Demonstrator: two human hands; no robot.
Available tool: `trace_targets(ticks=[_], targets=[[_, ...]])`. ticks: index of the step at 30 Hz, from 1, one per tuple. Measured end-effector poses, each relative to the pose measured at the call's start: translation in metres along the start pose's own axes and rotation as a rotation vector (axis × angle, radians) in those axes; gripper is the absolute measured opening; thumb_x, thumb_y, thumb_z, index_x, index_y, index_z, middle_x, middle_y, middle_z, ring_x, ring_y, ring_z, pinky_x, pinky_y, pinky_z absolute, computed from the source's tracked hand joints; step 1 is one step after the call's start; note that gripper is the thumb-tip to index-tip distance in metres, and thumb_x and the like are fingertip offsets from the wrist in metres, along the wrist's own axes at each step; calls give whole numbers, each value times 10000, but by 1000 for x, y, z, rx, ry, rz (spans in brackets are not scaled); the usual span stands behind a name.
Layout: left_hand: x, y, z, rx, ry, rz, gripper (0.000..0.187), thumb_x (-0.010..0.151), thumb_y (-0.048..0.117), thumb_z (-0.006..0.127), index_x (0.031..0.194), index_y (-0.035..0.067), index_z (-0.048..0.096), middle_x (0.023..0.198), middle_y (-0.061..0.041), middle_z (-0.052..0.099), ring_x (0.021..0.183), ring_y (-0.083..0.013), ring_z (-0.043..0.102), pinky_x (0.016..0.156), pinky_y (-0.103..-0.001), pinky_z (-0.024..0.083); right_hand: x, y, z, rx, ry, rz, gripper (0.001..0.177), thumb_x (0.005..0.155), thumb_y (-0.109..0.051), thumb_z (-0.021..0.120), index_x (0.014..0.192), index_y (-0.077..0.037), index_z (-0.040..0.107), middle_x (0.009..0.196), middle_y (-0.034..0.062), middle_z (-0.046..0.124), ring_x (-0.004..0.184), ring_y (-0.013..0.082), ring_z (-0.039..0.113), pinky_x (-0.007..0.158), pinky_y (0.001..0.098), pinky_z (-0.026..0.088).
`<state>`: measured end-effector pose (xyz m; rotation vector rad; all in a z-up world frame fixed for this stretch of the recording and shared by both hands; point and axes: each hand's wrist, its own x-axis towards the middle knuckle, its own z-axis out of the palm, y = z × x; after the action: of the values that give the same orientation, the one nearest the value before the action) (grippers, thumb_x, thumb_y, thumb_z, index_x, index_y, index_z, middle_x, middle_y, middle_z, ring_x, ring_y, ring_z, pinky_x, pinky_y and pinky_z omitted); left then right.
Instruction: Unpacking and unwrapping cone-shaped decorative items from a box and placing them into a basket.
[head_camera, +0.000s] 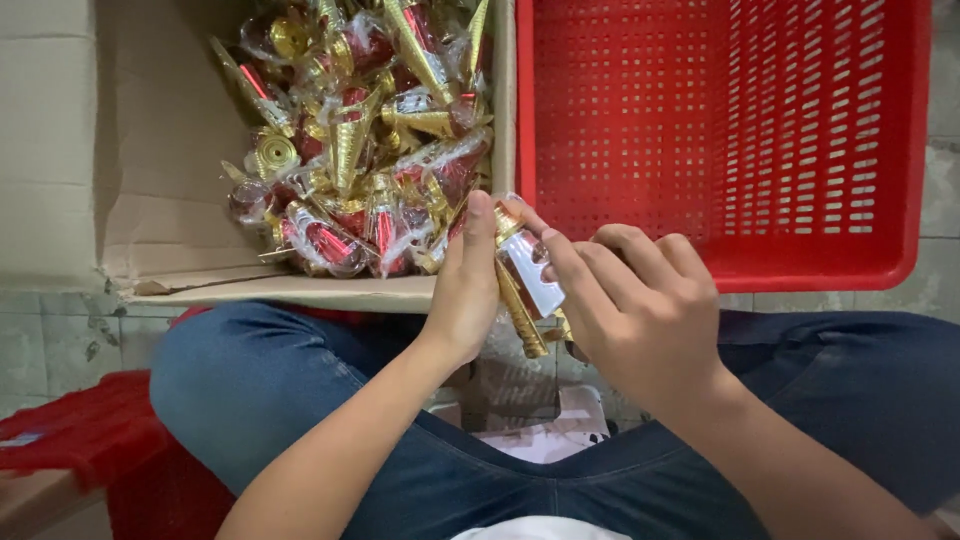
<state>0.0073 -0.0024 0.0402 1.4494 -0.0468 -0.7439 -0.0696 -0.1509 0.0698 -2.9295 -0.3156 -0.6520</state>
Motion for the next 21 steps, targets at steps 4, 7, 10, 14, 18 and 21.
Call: trace_targets(ticks=[4,7,10,14,18,21], targets=[[2,-4,1,-56,11,9,737,927,698,222,1010,78,611,919,-60,641,814,-139,577,789,-290,462,0,-2,2,-17,23,-15,274,881,-71,815,1152,-46,781,944,55,766,928,202,703,692,318,418],[0,-4,1,-32,6,7,719,941,689,172,972,105,590,875,-43,585,762,-125,519,735,-273,417,-1,-2,2,-39,18,-27,262,902,-101,816,1157,-43,786,955,59,760,940,208,700,709,325,416],[1,-5,0,-58,39,-45,818,851,763,142,971,92,595,861,-57,616,755,-138,556,727,-288,447,-2,0,5,-26,0,-26,271,912,-119,817,1172,-46,782,972,59,773,938,210,695,698,325,415],[2,1,2,6,102,-159,798,899,684,105,986,91,631,863,-69,653,746,-149,590,726,-285,468,0,-2,7,-9,10,-27,284,886,-84,826,1166,-53,789,937,47,763,932,202,685,715,331,414],[0,2,4,-76,121,-256,712,958,617,186,1020,60,624,932,-102,668,811,-164,615,791,-317,514,-4,-4,17,26,27,-5,280,884,-50,795,1160,-19,760,924,77,754,928,229,687,714,351,417],[0,7,2,-18,97,-281,793,901,640,192,1206,50,624,1198,-131,681,1076,-198,649,980,-355,505,-2,-8,17,-12,85,-26,191,928,-95,793,1107,-29,771,950,77,765,930,205,689,714,344,388]])
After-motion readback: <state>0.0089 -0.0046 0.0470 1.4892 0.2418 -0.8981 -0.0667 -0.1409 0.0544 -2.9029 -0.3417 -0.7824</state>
